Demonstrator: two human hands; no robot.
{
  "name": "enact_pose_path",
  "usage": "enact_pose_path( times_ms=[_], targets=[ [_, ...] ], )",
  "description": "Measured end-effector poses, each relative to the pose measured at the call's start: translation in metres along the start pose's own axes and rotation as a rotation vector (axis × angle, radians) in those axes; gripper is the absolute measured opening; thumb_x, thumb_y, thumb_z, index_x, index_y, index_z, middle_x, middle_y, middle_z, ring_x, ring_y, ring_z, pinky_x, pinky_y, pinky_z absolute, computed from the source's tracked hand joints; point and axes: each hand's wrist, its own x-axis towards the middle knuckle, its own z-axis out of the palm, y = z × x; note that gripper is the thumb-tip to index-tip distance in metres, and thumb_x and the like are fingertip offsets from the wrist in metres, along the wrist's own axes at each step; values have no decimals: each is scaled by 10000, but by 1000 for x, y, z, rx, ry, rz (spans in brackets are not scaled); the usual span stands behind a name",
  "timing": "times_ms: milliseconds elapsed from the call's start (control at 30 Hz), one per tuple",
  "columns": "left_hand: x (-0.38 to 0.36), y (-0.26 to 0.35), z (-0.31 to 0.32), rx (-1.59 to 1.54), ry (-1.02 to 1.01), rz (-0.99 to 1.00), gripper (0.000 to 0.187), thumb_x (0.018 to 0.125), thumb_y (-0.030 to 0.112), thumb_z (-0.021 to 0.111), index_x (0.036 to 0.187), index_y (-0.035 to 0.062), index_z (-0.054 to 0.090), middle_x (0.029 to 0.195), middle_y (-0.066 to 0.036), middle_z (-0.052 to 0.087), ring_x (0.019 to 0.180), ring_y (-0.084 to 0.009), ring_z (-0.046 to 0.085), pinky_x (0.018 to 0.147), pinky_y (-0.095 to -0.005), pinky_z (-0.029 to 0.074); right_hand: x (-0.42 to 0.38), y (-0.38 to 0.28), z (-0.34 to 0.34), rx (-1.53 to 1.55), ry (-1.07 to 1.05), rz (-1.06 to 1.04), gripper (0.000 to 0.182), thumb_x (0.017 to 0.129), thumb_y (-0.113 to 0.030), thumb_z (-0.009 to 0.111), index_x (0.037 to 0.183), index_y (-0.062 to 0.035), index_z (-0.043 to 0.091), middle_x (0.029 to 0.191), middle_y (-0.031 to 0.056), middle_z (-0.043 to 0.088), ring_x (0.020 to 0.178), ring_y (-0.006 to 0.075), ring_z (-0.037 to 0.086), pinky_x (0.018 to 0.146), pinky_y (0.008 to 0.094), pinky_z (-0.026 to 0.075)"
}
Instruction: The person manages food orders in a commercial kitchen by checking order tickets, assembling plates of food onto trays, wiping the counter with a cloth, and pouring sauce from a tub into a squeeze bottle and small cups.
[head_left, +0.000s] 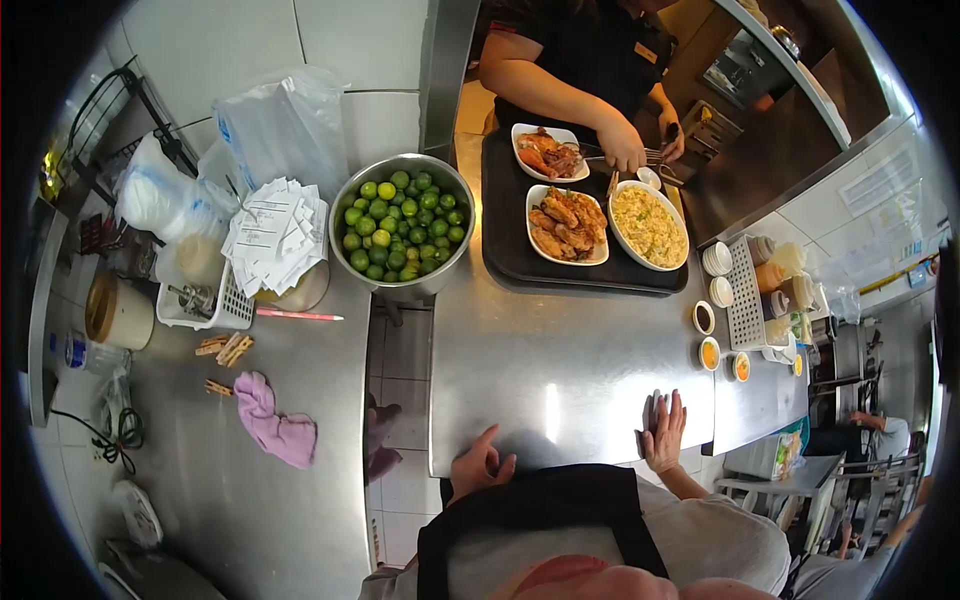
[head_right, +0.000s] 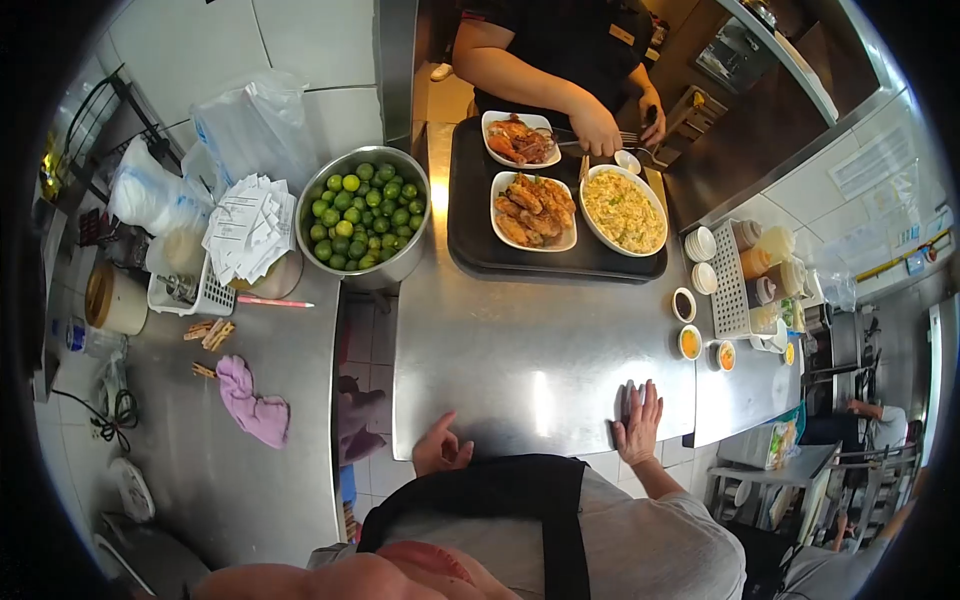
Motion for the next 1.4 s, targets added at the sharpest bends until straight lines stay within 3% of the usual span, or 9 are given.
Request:
enact_pose_path(
  times_ms=[833, 1000, 1067, 1100, 1200, 1233, 1300, 1333, 1400],
  targets=[
    [15, 10, -28, -218, -282, 19, 460, 731, 81, 640, 1160, 51, 478, 564, 4, 476, 488, -56, 423, 462, -207, 351, -7, -10, -8, 36, 119, 29, 704, 744, -310, 515, 1332, -30, 247, 1398, 244, 111, 1245, 435, 190, 1035, 478, 165],
    [19, -7, -21, -252, -267, 45, 403, 758, 59, 616, 1141, 47, 490, 568, 14, 481, 502, -42, 421, 472, -197, 342, 13, -29, 8, 358, 388, 49, 649, 821, -385, 462, 1326, -23, 273, 1399, 252, 131, 1266, 423, 192, 1034, 458, 184],
    [27, -19, -17, -535, -335, -104, 346, 796, 43, 571, 1134, 38, 497, 570, 18, 486, 505, -35, 418, 481, -191, 341, 35, -67, -3, 514, 438, -30, 659, 853, -451, 425, 1336, -34, 264, 1411, 225, 131, 1285, 390, 178, 1035, 459, 178],
    [30, -2, -27, -615, -372, -184, 301, 875, 165, 490, 1152, 48, 489, 680, 5, 547, 544, -45, 466, 498, -181, 369, 47, -89, -8, 585, 456, -111, 642, 861, -426, 420, 1342, -33, 256, 1414, 217, 131, 1293, 378, 168, 1041, 452, 166],
    [44, 26, -20, -1125, -312, -446, 400, 909, 351, 389, 1182, 71, 468, 849, -25, 589, 637, -74, 537, 540, -195, 423, 70, -165, -36, 797, 397, -412, 647, 762, -174, 517, 1328, 7, 261, 1410, 225, 142, 1294, 386, 157, 1048, 433, 158],
    [53, 22, -14, -1201, -412, -401, 518, 905, 473, 287, 1223, 91, 432, 1050, -67, 568, 847, -139, 573, 693, -253, 468, 74, -188, -40, 875, 350, -537, 665, 741, -203, 549, 1317, -3, 284, 1401, 232, 159, 1291, 389, 168, 1052, 440, 147],
    [63, 44, 2, -1311, -415, -339, 531, 904, 481, 279, 1238, 91, 417, 1113, -82, 541, 952, -172, 540, 782, -296, 442, 76, -222, -17, 1030, 147, -744, 706, 713, -279, 584, 1313, -30, 307, 1395, 216, 197, 1292, 375, 186, 1047, 481, 140],
    [68, 55, 6, -1404, -454, -306, 545, 903, 488, 271, 1252, 91, 401, 1176, -96, 513, 1058, -205, 507, 870, -340, 416, 79, -225, -21, 1022, 135, -771, 706, 713, -279, 584, 1313, -30, 307, 1395, 216, 197, 1292, 375, 186, 1047, 481, 140],
    [65, 80, -2, -1379, -401, -218, 588, 890, 522, 259, 1260, 85, 394, 1198, -107, 498, 1085, -214, 486, 901, -357, 388, 90, -228, -34, 500, 159, -1249, 714, 707, -352, 587, 1305, -57, 332, 1386, 186, 242, 1292, 350, 212, 1033, 527, 140]
  ],
)
